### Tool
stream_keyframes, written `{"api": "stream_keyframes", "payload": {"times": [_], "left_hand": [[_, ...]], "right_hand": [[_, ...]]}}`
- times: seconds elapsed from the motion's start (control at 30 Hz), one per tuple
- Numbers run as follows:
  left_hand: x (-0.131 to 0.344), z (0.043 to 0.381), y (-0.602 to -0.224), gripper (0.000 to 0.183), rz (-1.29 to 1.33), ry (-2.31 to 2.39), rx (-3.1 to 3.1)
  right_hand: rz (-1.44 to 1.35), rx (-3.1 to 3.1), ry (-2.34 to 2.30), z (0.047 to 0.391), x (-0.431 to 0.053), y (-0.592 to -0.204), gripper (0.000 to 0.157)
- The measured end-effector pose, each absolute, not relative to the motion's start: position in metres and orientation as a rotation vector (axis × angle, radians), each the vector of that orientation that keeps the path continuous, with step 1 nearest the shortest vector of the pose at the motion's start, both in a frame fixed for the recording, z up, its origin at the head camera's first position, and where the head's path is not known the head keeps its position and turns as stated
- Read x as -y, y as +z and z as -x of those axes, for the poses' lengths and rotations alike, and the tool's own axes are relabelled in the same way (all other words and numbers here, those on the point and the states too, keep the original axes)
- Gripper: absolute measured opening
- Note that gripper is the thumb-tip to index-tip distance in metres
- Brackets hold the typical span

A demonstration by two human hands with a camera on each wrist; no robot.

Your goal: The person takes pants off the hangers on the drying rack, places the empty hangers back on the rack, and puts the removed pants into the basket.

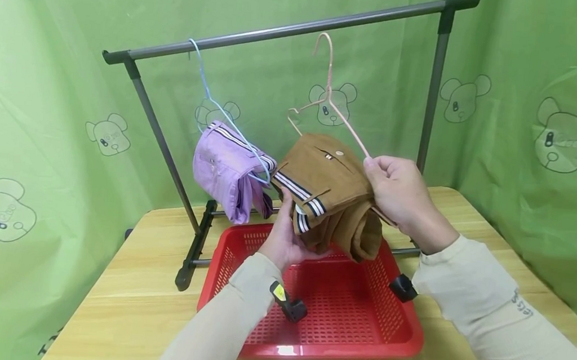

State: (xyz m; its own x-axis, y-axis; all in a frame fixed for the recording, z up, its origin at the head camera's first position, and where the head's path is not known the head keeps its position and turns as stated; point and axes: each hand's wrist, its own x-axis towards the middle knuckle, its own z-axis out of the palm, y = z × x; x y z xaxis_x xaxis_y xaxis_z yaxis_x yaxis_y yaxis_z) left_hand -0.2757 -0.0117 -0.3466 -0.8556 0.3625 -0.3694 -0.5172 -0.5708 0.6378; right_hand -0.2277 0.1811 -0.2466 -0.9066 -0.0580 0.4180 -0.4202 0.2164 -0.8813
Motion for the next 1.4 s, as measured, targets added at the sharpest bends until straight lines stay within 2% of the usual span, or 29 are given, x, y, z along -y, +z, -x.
{"api": "stream_keyframes", "payload": {"times": [0.17,0.63,1.4], "left_hand": [[0.012,0.276,-0.344,0.086,0.367,2.394,-1.069],[0.017,0.277,-0.336,0.044,0.353,2.435,-1.051],[0.009,0.275,-0.325,0.029,0.382,2.553,-1.046]], "right_hand": [[-0.47,2.202,1.717,0.227,-0.18,-0.246,0.033],[-0.451,2.218,1.704,0.228,-0.177,-0.245,0.031],[-0.449,2.237,1.646,0.224,-0.178,-0.245,0.029]]}}
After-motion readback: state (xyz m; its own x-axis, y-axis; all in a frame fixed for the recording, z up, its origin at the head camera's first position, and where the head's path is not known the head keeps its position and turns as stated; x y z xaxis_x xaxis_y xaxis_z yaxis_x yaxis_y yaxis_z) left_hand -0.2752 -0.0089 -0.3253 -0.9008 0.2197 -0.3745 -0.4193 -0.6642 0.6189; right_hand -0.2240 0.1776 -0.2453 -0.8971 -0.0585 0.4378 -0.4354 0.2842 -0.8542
